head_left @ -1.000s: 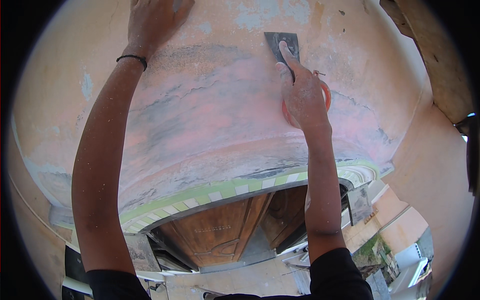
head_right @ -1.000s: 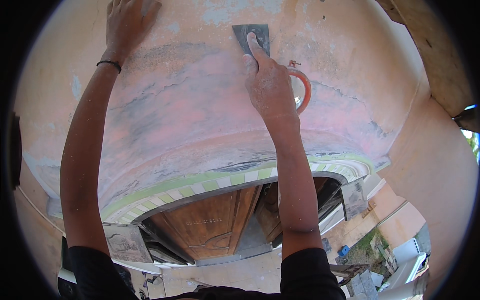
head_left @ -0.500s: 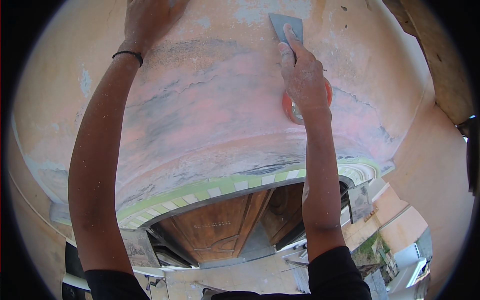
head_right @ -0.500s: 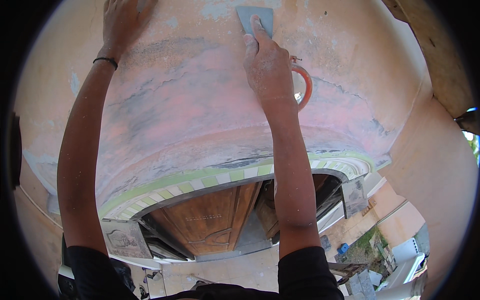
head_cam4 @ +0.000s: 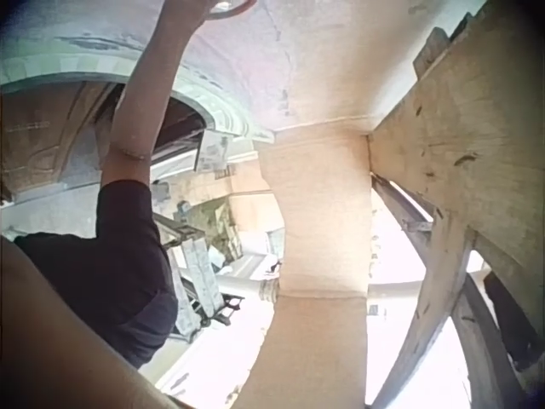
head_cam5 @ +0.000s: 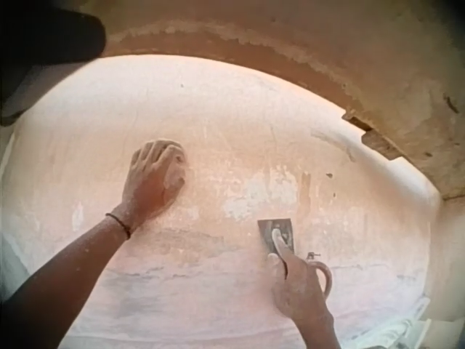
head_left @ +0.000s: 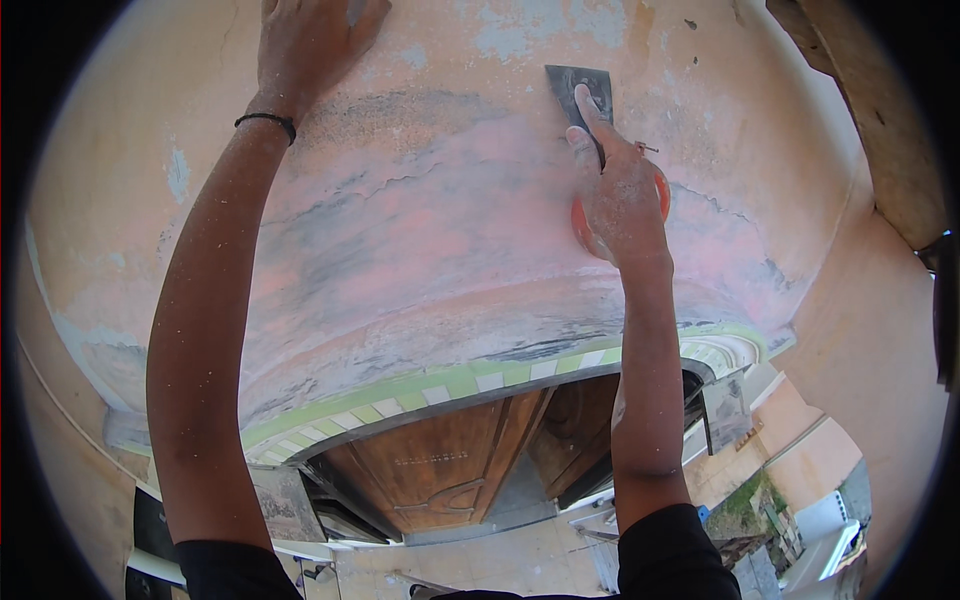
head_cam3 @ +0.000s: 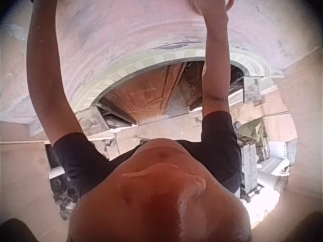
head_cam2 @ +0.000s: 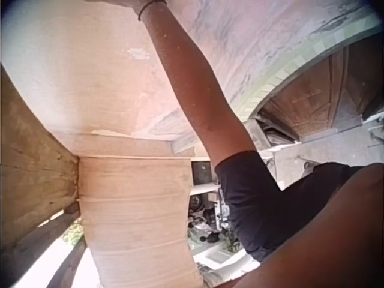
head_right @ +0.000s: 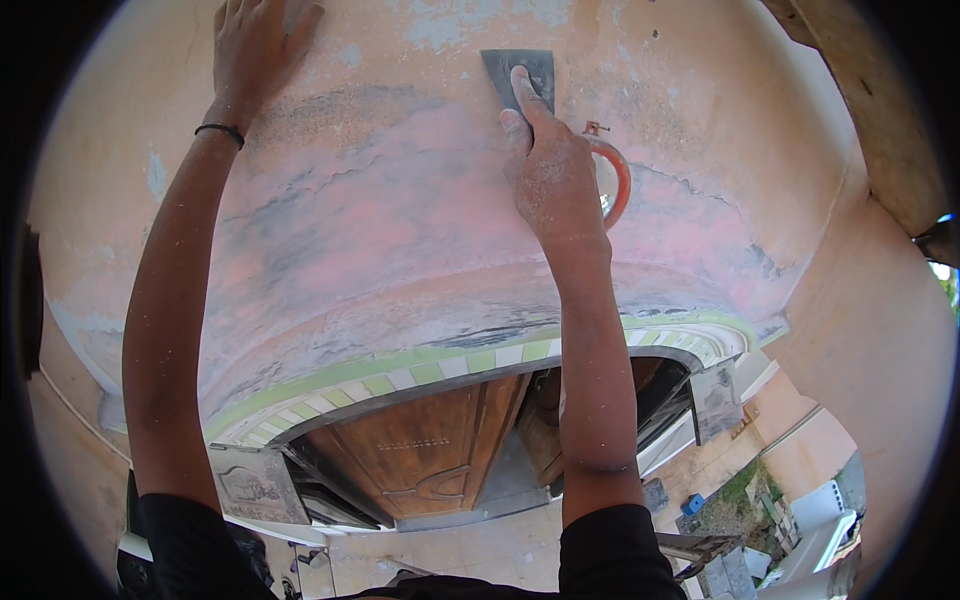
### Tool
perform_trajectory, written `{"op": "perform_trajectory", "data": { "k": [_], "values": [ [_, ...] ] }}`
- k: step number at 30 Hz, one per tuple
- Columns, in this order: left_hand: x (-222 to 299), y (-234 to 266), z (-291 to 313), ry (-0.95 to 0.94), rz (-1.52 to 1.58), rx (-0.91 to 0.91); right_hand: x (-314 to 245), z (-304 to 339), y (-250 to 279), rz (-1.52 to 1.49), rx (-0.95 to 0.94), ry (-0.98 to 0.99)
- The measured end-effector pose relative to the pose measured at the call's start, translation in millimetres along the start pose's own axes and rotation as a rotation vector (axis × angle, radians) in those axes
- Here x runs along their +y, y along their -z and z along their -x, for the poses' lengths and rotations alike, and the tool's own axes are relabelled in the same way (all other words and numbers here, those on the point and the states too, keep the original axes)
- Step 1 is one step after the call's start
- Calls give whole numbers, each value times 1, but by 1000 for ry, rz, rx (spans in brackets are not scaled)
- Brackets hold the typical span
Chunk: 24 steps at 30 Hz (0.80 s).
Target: The recorder is using a putty knife to scrape old paint and plaster off a wall above a doorway.
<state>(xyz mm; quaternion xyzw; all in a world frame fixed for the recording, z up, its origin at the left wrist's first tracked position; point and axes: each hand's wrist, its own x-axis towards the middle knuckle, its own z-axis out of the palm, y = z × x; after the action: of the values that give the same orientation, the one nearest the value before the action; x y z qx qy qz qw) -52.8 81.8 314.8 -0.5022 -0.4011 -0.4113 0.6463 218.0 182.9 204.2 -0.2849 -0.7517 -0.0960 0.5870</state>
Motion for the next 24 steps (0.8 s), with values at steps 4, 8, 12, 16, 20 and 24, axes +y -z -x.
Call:
{"op": "perform_trajectory", "data": {
  "k": [4, 8, 12, 16, 20, 24],
  "values": [
    [1, 0, 0, 3, -1, 31, -17, -29, 18, 31, -73, -168],
    [0, 6, 3, 21, 1, -24, -10, -2, 7, 83, -81, -141],
    [7, 3, -1, 61, -11, -30, -7, -36, 13, 94, -2, -84],
    [4, 4, -3, 56, -15, -36, -5, -8, 10, 67, -19, -54],
    [3, 3, 0, 44, -33, -21, 7, 1, -4, -2, -12, 31],
    [4, 0, -2, 26, -28, -9, -20, -32, 16, -9, -43, -92]
  ]
}}
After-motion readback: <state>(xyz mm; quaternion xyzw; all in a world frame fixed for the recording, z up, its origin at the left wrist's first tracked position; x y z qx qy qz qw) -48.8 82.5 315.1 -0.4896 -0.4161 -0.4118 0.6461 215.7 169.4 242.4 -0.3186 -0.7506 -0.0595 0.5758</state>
